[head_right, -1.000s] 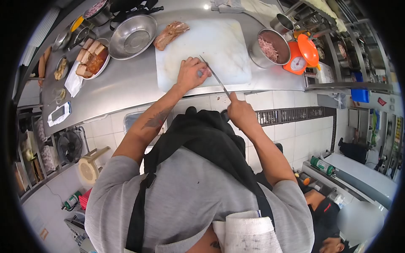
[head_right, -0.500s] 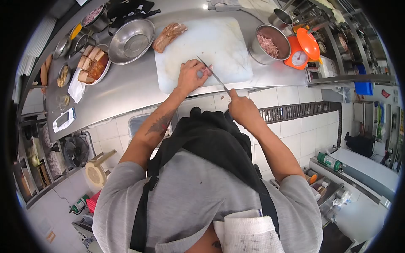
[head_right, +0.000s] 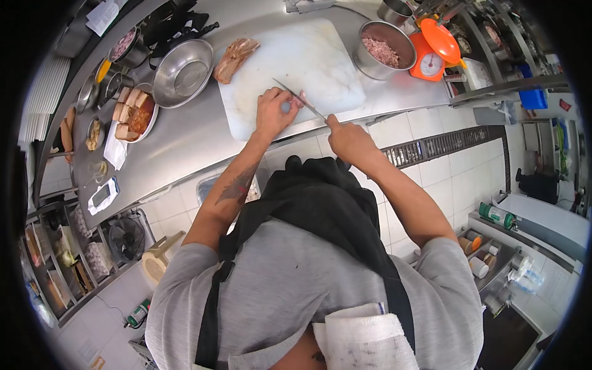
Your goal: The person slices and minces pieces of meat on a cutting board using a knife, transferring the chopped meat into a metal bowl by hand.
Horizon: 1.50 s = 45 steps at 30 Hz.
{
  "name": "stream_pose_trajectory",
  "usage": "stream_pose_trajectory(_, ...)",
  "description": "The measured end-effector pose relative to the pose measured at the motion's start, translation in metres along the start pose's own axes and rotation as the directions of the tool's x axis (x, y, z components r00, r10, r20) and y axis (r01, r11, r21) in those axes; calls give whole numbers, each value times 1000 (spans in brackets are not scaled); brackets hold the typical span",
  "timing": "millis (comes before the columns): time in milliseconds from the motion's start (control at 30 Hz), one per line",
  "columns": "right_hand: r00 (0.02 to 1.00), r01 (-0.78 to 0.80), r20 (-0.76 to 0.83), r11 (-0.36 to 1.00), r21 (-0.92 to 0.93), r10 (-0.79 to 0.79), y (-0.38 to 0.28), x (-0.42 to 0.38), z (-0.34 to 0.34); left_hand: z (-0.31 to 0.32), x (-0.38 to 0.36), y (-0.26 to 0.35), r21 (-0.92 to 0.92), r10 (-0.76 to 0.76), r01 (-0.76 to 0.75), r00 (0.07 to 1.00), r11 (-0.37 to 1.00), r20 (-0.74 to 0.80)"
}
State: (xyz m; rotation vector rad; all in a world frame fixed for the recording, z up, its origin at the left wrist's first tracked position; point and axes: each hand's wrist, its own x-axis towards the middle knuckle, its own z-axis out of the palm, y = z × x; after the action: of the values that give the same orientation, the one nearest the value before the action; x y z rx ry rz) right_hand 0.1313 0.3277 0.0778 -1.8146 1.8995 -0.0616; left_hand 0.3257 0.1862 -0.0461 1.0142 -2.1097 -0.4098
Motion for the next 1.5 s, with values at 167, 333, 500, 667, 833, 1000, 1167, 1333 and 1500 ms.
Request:
stream_pose_trajectory(167,996,-87,25,995,47,86,9,7,36,3,0,0,-3,9,-9,1000,1000,12)
stream_pose_trajectory(333,1000,22,-1,993,117,-22,7,48,36,-1,2,-1,14,43,-43,999,999,7)
stream_pose_trajectory(500,996,-38,79,999,4,37,-6,27,-5,1,-5,-1,-14,47,-47,999,999,7)
stream_pose_trajectory(667,1000,-13,26,993,115,10,9,16,35,0,-1,0,7,38,-38,999,999,30)
stream_pose_trajectory(833,1000,-24,-13,994,105,26,-6,47,34,-4,-6,2,-6,76,-76,997,997,9)
stream_pose_trajectory(1000,994,-51,104,997,52,46,-15,47,-6,0,-6,0,-9,75,-75,997,997,18)
stream_pose_trajectory(1167,987,-40,156,998,-43,46,-9,27,-2,1,-7,-2,12,65,-65,998,998,26)
stream_pose_trajectory(1333,998,-9,67,994,109,2,-1,83,29,-4,-6,-3,21,88,-90,994,996,57)
stream_pose_trajectory(1500,992,-84,119,944,319,48,-6,52,-39,-25,12,-13,-204,-104,188,927,961,361)
